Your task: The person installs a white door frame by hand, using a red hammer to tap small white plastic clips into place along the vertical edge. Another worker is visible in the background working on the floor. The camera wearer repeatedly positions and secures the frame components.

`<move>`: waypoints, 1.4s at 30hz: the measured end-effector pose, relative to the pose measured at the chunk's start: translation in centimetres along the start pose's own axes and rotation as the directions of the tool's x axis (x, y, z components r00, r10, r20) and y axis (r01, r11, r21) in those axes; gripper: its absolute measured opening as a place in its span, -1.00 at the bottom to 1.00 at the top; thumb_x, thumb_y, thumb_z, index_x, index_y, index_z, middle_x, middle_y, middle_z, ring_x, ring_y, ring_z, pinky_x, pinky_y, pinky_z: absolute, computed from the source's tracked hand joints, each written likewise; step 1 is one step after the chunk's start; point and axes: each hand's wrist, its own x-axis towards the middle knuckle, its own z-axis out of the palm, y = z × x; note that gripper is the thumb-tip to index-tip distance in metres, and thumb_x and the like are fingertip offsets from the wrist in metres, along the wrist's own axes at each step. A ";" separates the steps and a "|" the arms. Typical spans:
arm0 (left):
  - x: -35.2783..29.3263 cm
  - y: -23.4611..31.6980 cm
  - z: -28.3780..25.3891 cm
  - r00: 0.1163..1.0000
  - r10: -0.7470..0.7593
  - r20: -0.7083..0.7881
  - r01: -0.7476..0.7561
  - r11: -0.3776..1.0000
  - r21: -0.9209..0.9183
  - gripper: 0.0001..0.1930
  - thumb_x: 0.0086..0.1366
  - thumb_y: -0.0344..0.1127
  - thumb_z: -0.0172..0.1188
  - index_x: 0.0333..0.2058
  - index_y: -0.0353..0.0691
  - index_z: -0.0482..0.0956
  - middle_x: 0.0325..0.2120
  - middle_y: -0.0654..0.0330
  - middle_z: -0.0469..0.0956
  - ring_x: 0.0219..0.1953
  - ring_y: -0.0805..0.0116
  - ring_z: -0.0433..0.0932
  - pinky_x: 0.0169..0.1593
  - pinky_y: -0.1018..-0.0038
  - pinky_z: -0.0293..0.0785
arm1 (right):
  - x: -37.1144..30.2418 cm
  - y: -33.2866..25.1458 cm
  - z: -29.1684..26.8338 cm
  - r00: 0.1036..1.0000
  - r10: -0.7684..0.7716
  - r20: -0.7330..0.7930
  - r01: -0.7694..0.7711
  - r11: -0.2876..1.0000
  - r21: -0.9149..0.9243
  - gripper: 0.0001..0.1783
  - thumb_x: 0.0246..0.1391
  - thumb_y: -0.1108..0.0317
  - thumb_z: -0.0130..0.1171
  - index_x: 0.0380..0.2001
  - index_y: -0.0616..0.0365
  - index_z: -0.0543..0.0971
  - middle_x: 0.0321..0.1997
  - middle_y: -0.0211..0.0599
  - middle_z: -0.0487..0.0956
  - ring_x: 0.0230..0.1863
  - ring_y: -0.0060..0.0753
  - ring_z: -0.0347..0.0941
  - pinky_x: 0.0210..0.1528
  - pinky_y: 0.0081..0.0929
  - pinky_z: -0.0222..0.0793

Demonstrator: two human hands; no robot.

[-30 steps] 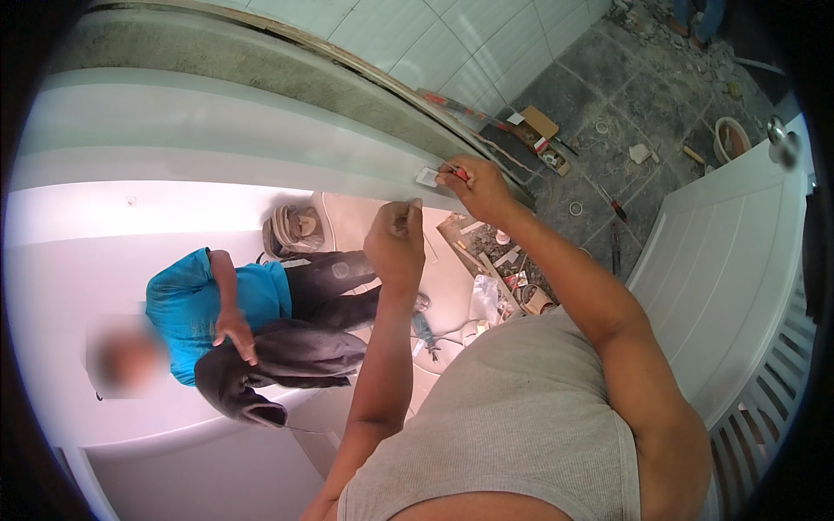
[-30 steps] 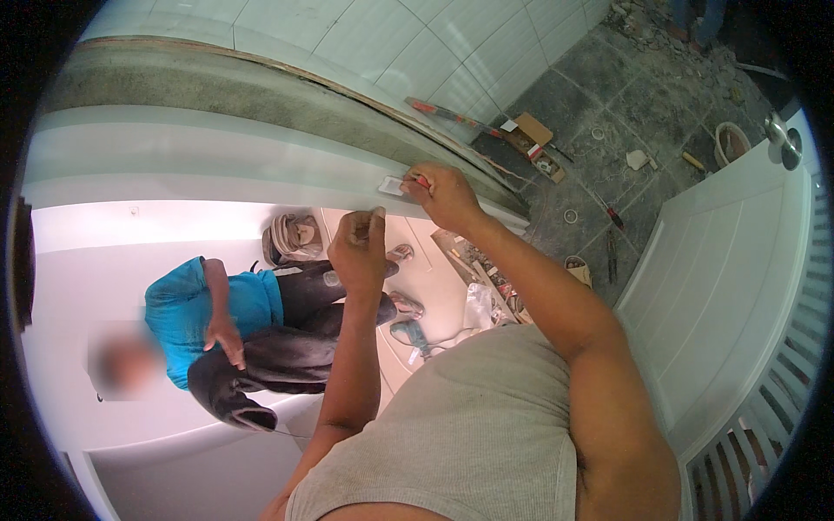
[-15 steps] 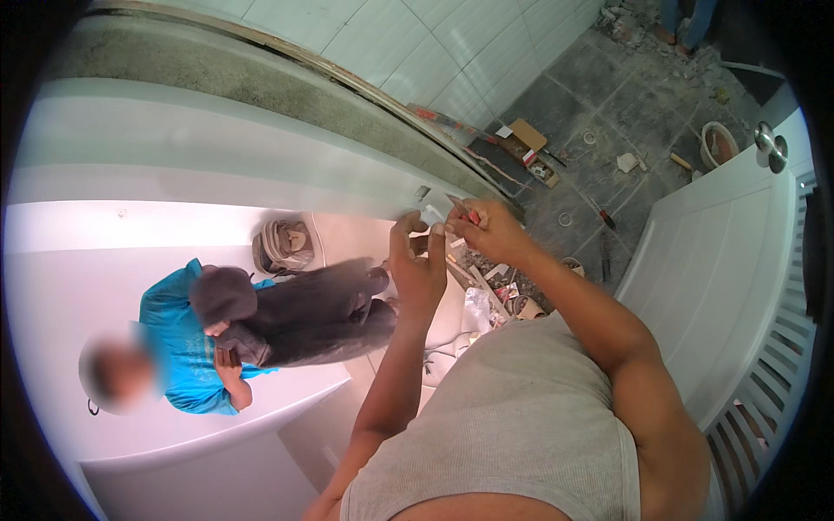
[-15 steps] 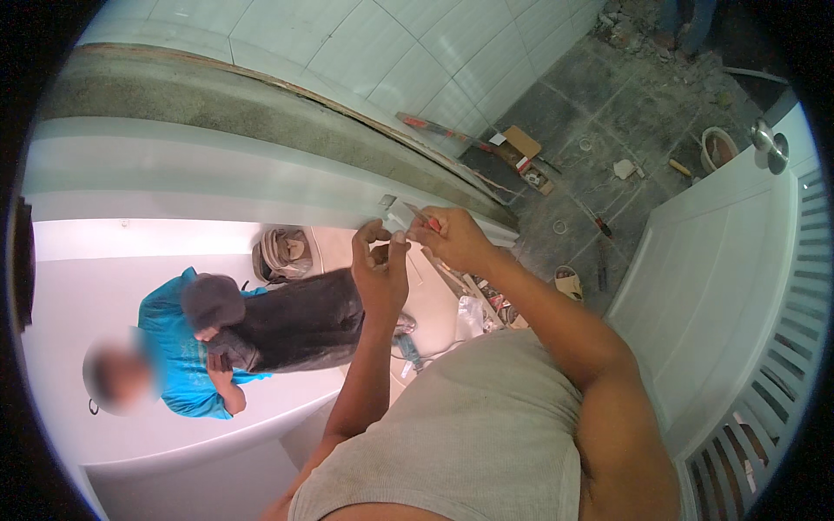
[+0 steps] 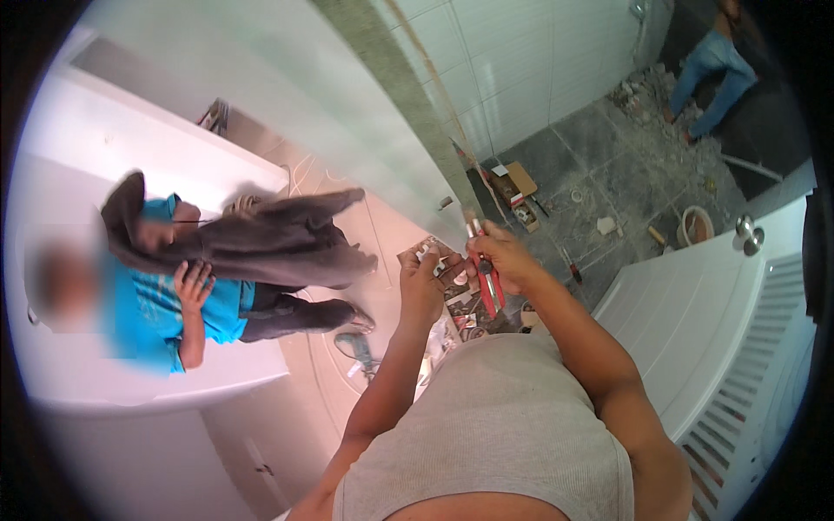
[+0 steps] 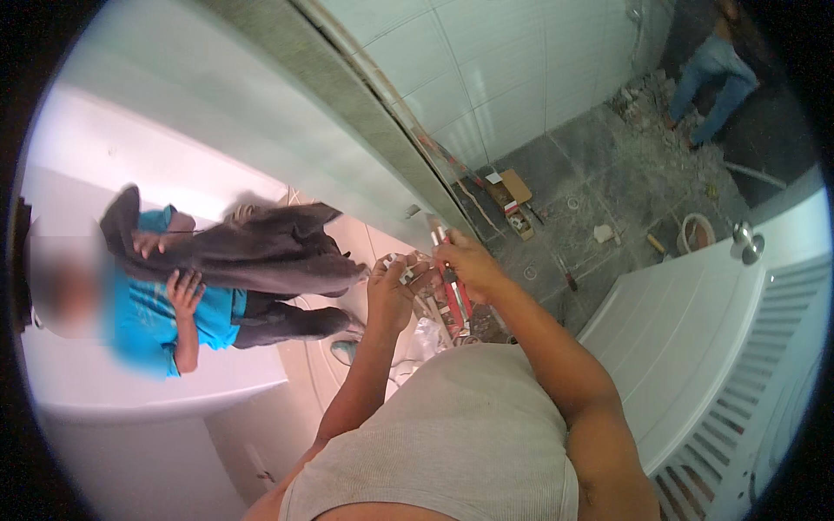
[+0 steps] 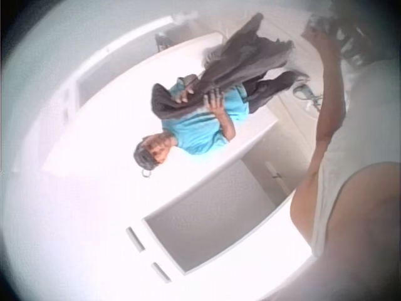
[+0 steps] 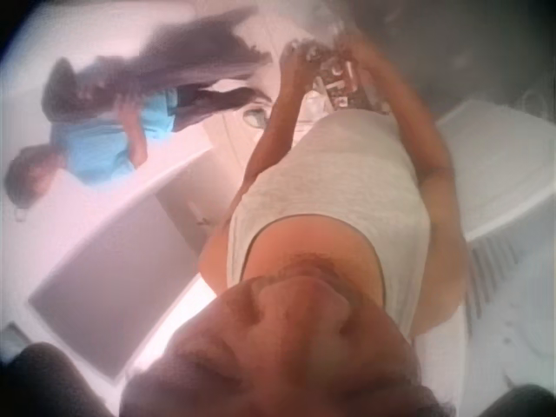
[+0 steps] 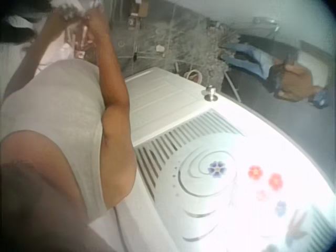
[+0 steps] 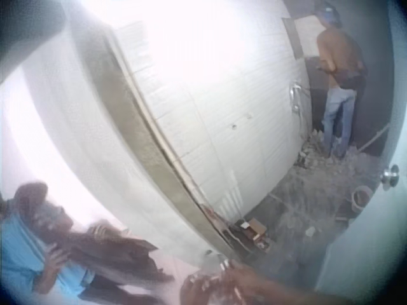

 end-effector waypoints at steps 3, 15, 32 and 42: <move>-0.8 -1.0 -0.3 0.997 -0.071 -0.038 0.071 0.997 0.004 -0.82 0.47 -0.43 0.06 0.00 -0.18 0.38 -0.26 0.17 0.53 -0.25 0.25 0.61 -0.14 0.18 0.69 | -0.1 0.0 -0.4 0.998 -0.064 -0.028 0.065 0.997 0.033 -0.65 0.29 0.15 0.26 -0.09 0.19 0.46 -0.41 -0.36 0.49 -0.47 -0.43 0.50 -0.44 -0.36 0.54; -17.2 15.8 7.0 0.412 0.506 0.758 -0.619 0.766 -0.174 -0.80 0.41 -0.22 0.23 -0.18 -0.23 0.64 -0.43 0.15 0.55 -0.46 0.25 0.56 -0.35 0.31 0.51 | -3.4 0.8 -3.6 0.959 0.216 -0.185 -0.219 0.976 0.007 -0.56 0.32 0.07 0.18 0.01 0.24 0.52 -0.43 -0.40 0.48 -0.62 -0.57 0.32 -0.68 -0.50 0.25; -1.7 8.0 0.2 0.846 0.529 0.069 -0.486 0.709 0.512 -0.42 0.37 -0.17 0.34 0.26 -0.33 0.46 -0.04 0.18 0.62 -0.30 0.52 0.59 -0.26 0.58 0.53 | -5.3 0.0 0.0 0.936 0.265 -0.234 -0.283 0.958 -0.048 -0.50 0.39 0.04 0.02 0.14 0.25 0.45 -0.42 -0.33 0.54 -0.65 -0.55 0.33 -0.70 -0.52 0.28; 0.9 6.8 1.6 0.806 0.539 0.243 -0.520 0.452 0.725 -0.38 0.30 -0.15 0.39 0.21 -0.39 0.46 0.12 -0.09 0.49 0.16 0.11 0.52 0.20 0.25 0.44 | -4.9 -2.0 1.0 0.992 0.120 -0.042 -0.123 0.991 -0.056 -0.52 0.39 0.12 0.03 0.15 0.30 0.45 -0.43 -0.32 0.53 -0.70 -0.57 0.33 -0.78 -0.51 0.22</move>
